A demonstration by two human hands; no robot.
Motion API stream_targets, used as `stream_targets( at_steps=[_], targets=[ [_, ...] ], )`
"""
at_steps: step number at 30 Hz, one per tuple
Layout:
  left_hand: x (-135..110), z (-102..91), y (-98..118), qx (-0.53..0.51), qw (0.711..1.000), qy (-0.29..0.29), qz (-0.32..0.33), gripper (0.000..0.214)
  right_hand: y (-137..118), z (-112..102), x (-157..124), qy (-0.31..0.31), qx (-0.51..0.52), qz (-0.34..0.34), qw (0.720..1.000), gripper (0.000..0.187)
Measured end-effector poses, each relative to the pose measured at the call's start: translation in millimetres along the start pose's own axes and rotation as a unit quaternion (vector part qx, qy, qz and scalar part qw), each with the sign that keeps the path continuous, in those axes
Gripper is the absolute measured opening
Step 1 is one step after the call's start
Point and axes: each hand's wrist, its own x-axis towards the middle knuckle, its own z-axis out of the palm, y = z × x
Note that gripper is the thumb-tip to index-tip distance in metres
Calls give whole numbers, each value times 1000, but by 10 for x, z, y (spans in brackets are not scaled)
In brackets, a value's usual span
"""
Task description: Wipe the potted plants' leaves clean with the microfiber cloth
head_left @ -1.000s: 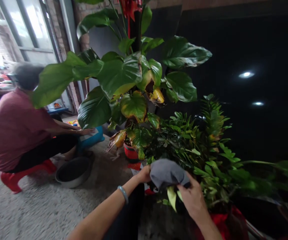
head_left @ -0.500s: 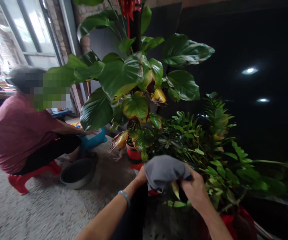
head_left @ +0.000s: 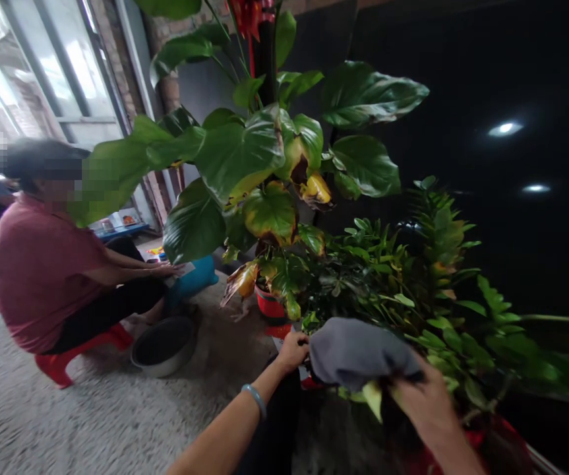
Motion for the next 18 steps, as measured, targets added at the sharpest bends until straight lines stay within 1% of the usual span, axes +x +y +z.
stream_targets(
  at_steps=[2, 3, 4, 5, 6, 7, 9, 10, 11, 12, 13, 14, 15, 17, 18],
  targets=[
    [-4, 29, 24, 21, 1000, 5, -18, 25, -115, -214, 179, 115, -14, -8, 993, 29],
    [-9, 47, 39, 30, 999, 8, -22, 28, -145, -253, 265, 167, -24, -6, 986, 31],
    [-15, 63, 55, 38, 999, 12, -23, 29, -147, -240, 329, 199, -32, 3, 979, 33],
    [-21, 78, 71, 44, 999, 16, -21, 28, -121, -178, 358, 207, -37, 17, 978, 34],
    [-26, 89, 85, 46, 999, 21, -16, 27, -70, -78, 345, 191, -38, 31, 980, 33],
    [-31, 97, 96, 42, 999, 25, -8, 25, -5, 45, 289, 160, -34, 43, 986, 31],
    [-37, 99, 108, 27, 999, 28, 6, 20, 127, 282, 84, 79, -26, 51, 995, 27],
    [-39, 95, 109, 16, 999, 27, 12, 17, 171, 358, -35, 47, -18, 47, 998, 26],
    [-41, 89, 105, 5, 1000, 22, 17, 16, 189, 386, -142, 22, -8, 42, 999, 26],
    [-42, 83, 98, -4, 1000, 17, 20, 15, 179, 361, -219, 10, 2, 37, 999, 25],
    [-43, 78, 90, -11, 1000, 12, 20, 15, 141, 285, -254, 14, 10, 34, 999, 24],
    [-43, 74, 82, -18, 1000, 10, 19, 16, 81, 168, -243, 38, 12, 32, 999, 24],
    [-42, 74, 75, -22, 1000, 12, 18, 16, 8, 27, -187, 84, 7, 31, 996, 24],
    [-39, 84, 68, -22, 999, 28, 14, 17, -136, -238, 15, 205, -24, 27, 978, 27],
    [-38, 94, 67, -23, 999, 37, 13, 17, -184, -320, 130, 257, -46, 27, 965, 29]
  ],
)
